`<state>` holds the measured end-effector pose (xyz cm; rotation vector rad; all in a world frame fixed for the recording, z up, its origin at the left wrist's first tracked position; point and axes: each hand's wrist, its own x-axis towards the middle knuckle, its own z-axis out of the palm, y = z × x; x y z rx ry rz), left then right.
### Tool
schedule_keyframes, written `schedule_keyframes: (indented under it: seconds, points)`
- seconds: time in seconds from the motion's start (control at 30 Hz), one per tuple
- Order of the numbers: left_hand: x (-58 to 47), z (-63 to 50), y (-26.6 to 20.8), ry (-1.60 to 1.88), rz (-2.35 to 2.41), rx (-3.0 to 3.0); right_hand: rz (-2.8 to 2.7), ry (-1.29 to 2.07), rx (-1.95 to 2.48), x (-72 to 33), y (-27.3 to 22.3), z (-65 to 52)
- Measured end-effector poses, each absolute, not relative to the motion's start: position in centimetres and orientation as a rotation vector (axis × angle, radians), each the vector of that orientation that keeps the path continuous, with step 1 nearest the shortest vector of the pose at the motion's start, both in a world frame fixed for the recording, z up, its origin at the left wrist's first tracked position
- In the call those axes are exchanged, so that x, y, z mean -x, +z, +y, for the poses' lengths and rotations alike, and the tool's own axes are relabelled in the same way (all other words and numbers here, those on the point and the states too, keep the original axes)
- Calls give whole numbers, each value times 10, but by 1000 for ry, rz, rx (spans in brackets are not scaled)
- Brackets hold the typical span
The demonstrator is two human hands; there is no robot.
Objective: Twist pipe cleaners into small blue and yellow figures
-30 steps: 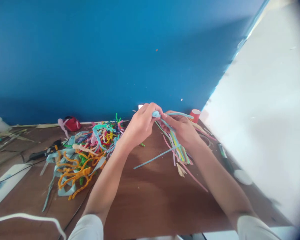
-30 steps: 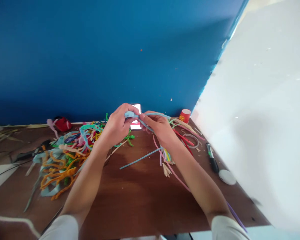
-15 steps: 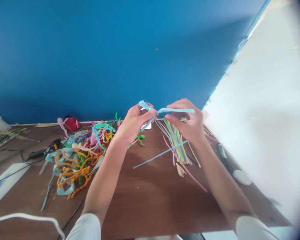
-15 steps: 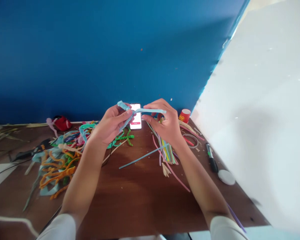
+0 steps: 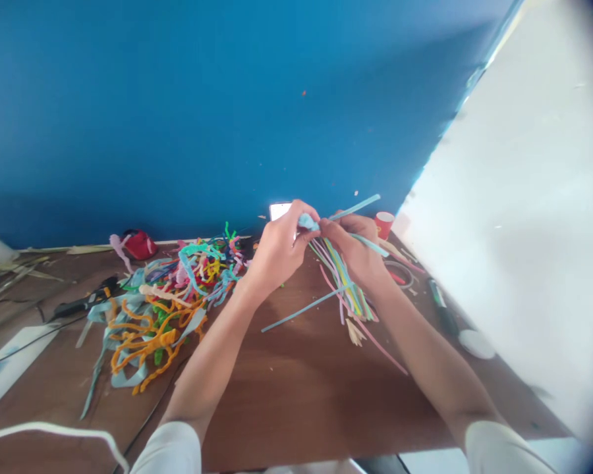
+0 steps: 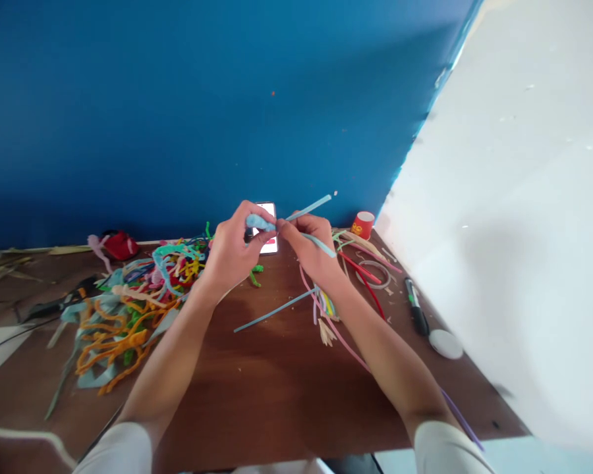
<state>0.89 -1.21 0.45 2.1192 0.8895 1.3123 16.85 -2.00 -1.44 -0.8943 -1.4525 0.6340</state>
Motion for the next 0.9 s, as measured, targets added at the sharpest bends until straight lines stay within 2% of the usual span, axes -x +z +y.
schedule_keyframes:
  seconds: [0.13, 0.23, 0.33, 0.53, 0.6, 0.73, 0.9]
  points:
    - [-10, -15, 1, 1344, 906, -2451, -1097, 1192, 781, -160, -21, -20]
    - [-13, -14, 0, 1367, 932, -2373, -1021, 1198, 790, -156, -22, -22]
    - [-14, -12, 2, 1388, 921, -2076, -1156, 910, 868, -155, -20, -28]
    - [-3, -2, 6, 1316, 817, -1592, -1643, -63, 913, -163, -14, -31]
    - [1, -1, 7, 1256, 795, -1524, -1735, -296, 888, -167, -15, -28]
    - [3, -2, 9, 1168, 729, -1465, -1743, -536, 907, -172, -18, -22]
    - [4, -3, 11, 1062, 690, -1377, -1752, -640, 888, -171, -22, -21]
